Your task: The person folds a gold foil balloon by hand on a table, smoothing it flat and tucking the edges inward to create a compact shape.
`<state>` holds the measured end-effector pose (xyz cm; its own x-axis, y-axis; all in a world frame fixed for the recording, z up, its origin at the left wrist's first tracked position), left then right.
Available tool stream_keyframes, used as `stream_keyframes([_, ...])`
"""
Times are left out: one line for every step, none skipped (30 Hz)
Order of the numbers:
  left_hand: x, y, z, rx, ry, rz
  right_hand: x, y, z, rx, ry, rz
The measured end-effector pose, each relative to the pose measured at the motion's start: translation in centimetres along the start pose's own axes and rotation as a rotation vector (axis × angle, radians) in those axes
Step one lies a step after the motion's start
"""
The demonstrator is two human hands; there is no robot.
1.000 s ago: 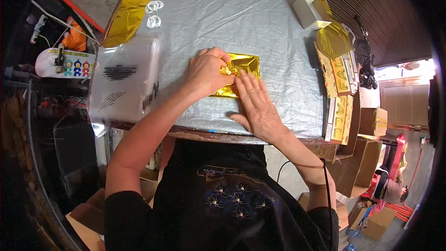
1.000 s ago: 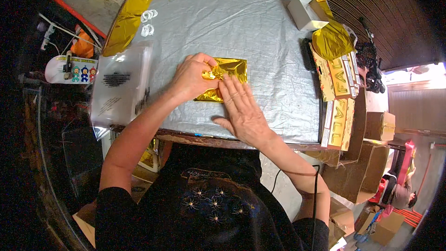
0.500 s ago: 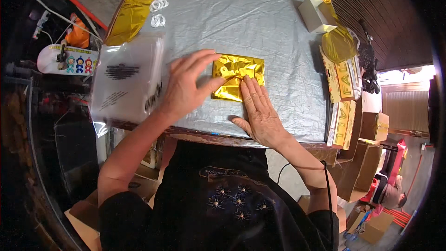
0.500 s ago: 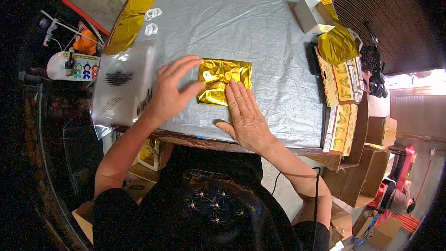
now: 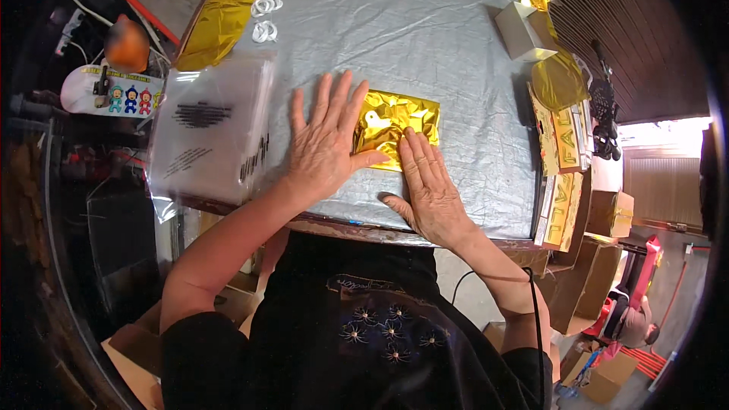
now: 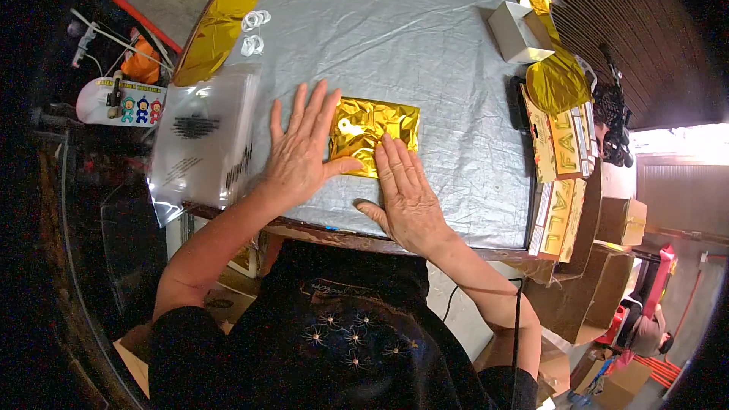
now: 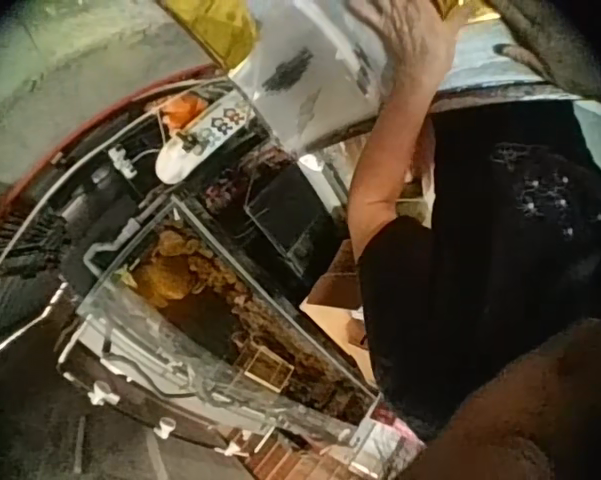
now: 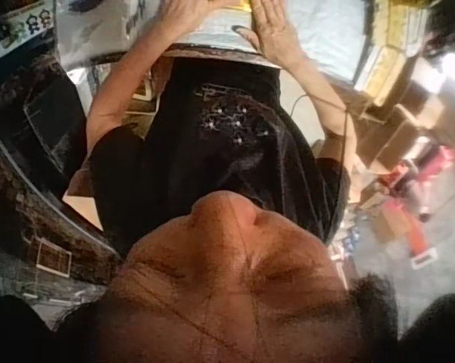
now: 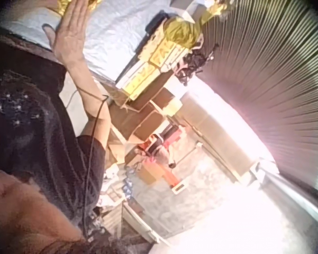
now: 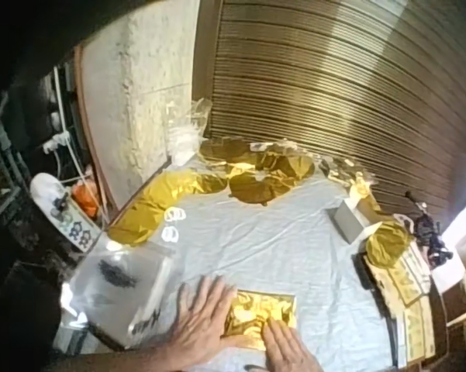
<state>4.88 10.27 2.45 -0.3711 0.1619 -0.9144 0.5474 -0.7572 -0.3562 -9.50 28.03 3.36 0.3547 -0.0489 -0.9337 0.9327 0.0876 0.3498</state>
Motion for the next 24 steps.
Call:
stream_keyframes([-0.1, 0.0, 0.1, 0.003, -0.041, -0.005, 0.1, -0.1, 0.0, -0.012, -0.011, -0.003])
stream_keyframes([-0.1, -0.2, 0.3, 0.008, -0.038, -0.005, 0.2, 0.0, -0.1, -0.020, -0.021, -0.007])
stream_keyframes([-0.2, -0.6, 0.7, 0.004, -0.081, -0.048, 0.1, 0.0, -0.1, -0.015, -0.024, -0.007])
stream_keyframes([-0.3, -0.8, 1.0, 0.000, -0.123, -0.092, -0.1, -0.1, 0.0, -0.010, -0.013, -0.015])
stream_keyframes([0.0, -0.8, 1.4, 0.000, -0.124, -0.088, -0.2, 0.0, 0.2, -0.013, -0.003, -0.022])
stream_keyframes([0.3, -0.8, 1.8, 0.075, -0.143, -0.067, -0.2, 0.0, 0.2, -0.015, -0.006, -0.020])
stream_keyframes([0.5, -0.9, 1.9, 0.150, -0.161, -0.046, -0.2, 0.1, 0.2, -0.030, -0.011, -0.029])
stream_keyframes([0.4, -1.1, 2.1, 0.158, -0.159, -0.048, -0.2, 0.0, 0.1, -0.036, -0.015, -0.040])
stream_keyframes([0.3, -1.2, 2.3, 0.134, -0.112, -0.093, -0.1, 0.0, 0.0, -0.029, -0.018, -0.041])
stream_keyframes([0.3, -1.2, 2.5, 0.110, -0.064, -0.138, -0.1, -0.1, 0.0, -0.034, -0.022, -0.035])
stream_keyframes([0.4, -0.9, 2.6, 0.114, -0.064, -0.136, -0.2, 0.0, 0.0, -0.046, -0.028, -0.028])
stream_keyframes([0.7, -0.4, 2.8, 0.075, -0.078, -0.189, -0.1, 0.0, 0.0, -0.045, -0.031, -0.028])
stream_keyframes([1.0, -0.1, 2.9, 0.035, -0.092, -0.242, -0.1, 0.0, 0.0, -0.055, -0.037, -0.027])
stream_keyframes([1.1, -0.1, 3.1, 0.038, -0.090, -0.241, 0.0, -0.1, -0.1, -0.062, -0.041, -0.026])
stream_keyframes([1.2, 0.0, 3.3, 0.002, -0.054, -0.286, 0.0, -0.1, -0.1, -0.060, -0.042, -0.026])
stream_keyframes([1.4, 0.1, 3.5, -0.035, -0.018, -0.331, 0.0, 0.0, -0.1, -0.056, -0.040, -0.025])
stream_keyframes([1.3, 0.0, 3.7, -0.033, -0.017, -0.332, -0.1, -0.1, -0.1, -0.052, -0.037, -0.026])
stream_keyframes([1.3, 0.1, 4.0, -0.026, -0.025, -0.374, -0.1, -0.1, -0.2, -0.050, -0.037, -0.026])
stream_keyframes([1.2, 0.1, 4.1, -0.020, -0.033, -0.417, -0.1, 0.0, -0.1, -0.051, -0.036, -0.023])
stream_keyframes([0.9, 0.1, 4.1, -0.019, -0.031, -0.418, -0.1, -0.1, -0.1, -0.053, -0.035, -0.019])
stream_keyframes([0.6, 0.1, 4.2, -0.027, 0.010, -0.404, 0.0, -0.2, -0.2, -0.051, -0.035, -0.018])
stream_keyframes([0.5, 0.0, 4.3, -0.035, 0.050, -0.390, 0.2, -0.3, -0.2, -0.052, -0.036, -0.021])
stream_keyframes([0.6, 0.1, 4.3, -0.038, 0.049, -0.389, 0.2, -0.2, -0.2, -0.058, -0.037, -0.024])
stream_keyframes([0.9, 0.2, 4.4, -0.018, 0.009, -0.399, 0.1, -0.1, -0.2, -0.061, -0.036, -0.023])
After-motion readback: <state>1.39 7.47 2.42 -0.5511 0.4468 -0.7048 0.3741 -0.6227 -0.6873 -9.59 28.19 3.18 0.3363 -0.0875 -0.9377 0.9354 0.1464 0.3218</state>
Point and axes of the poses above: each hand's wrist, its own z-axis towards the middle knuckle, its own x-axis out of the palm, y = z × x, the point moved 2 cm from there along z, towards the middle knuckle, and after that the axes turned 7 degrees about -x, right-handed, at the moved point
